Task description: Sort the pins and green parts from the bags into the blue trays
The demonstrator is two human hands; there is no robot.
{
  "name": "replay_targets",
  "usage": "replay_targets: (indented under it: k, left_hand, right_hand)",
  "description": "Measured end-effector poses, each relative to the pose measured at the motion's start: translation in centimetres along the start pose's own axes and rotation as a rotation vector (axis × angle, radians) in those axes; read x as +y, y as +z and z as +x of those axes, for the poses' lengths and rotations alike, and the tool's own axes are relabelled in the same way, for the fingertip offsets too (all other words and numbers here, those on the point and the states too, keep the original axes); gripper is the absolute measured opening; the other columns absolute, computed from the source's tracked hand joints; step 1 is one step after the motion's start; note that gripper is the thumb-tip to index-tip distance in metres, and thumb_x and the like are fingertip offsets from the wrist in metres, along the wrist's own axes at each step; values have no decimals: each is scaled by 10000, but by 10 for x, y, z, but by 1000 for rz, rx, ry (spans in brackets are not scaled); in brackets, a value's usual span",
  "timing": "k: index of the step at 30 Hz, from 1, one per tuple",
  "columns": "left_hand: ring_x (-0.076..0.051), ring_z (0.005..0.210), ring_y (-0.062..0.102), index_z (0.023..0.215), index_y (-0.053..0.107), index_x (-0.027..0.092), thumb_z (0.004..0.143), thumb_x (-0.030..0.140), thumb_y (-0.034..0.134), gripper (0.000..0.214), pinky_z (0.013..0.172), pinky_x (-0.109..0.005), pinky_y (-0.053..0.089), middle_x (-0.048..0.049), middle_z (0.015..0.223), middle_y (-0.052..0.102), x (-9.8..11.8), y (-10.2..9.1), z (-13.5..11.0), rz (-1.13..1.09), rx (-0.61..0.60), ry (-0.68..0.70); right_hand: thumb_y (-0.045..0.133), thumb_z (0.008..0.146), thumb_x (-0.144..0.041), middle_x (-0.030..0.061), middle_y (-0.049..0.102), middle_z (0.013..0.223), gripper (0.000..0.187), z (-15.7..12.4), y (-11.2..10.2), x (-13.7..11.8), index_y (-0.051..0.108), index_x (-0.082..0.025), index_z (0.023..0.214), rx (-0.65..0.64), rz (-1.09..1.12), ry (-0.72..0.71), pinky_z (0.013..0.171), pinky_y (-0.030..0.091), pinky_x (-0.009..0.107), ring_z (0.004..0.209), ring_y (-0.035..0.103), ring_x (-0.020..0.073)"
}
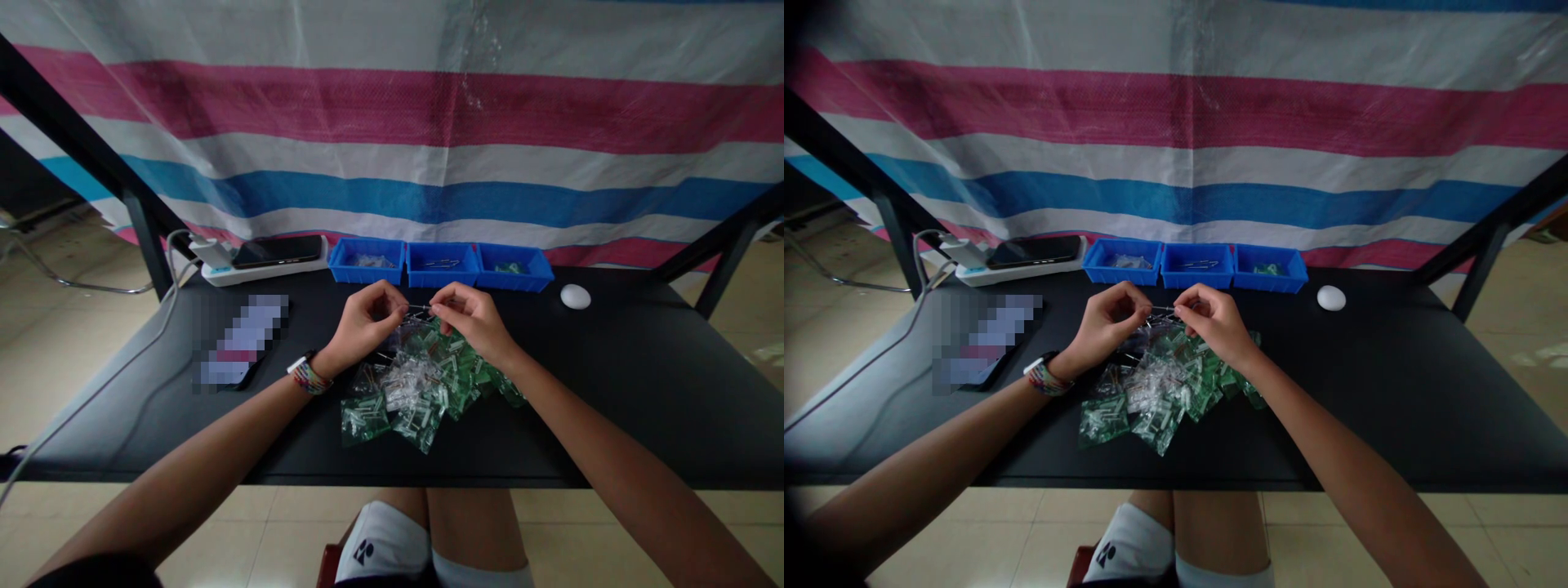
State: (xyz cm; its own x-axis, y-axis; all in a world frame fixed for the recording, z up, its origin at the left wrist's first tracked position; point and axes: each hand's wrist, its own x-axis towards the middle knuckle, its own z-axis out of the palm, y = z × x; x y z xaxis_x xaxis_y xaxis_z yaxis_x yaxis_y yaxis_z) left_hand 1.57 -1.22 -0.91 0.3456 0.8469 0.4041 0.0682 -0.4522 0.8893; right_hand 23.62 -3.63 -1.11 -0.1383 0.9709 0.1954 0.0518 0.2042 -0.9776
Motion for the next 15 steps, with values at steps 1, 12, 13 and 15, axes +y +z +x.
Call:
replay_targets:
  k: [1, 12, 13, 15]
  left_hand:
    - [-133, 661, 558, 845, 668, 170, 928, 392, 772, 259, 604, -251, 431, -21, 755, 641, 0, 0, 0, 1, 1, -1]
    - [-123, 650, 548, 868, 675, 171, 911, 312, 767, 174, 591, -243, 415, -9, 750, 633, -3, 1, 0, -8, -4, -11]
    - [-121, 652, 549, 868, 671, 171, 906, 292, 761, 155, 594, -242, 416, -8, 754, 634, -3, 1, 0, -10, -6, -16]
    - [-119, 655, 550, 863, 662, 173, 891, 260, 750, 127, 600, -240, 420, -7, 762, 636, -4, 2, 0, -18, -5, -24]
  right_hand:
    - [787, 848, -413, -11, 654, 728, 235, 0, 0, 0, 682, -209, 899, 4, 2, -3, 525, 484, 267, 558, 590, 127]
    - [789, 827, -355, -22, 624, 663, 190, 1, -1, -2, 661, -217, 850, 35, -42, -57, 505, 437, 272, 542, 571, 133]
    - [780, 842, -347, -27, 607, 634, 173, 2, -4, -3, 661, -221, 852, 63, -86, -81, 498, 415, 273, 529, 557, 135]
    - [761, 872, -327, -36, 572, 591, 137, 9, -13, -3, 667, -228, 863, 159, -206, -152, 491, 380, 275, 505, 526, 139]
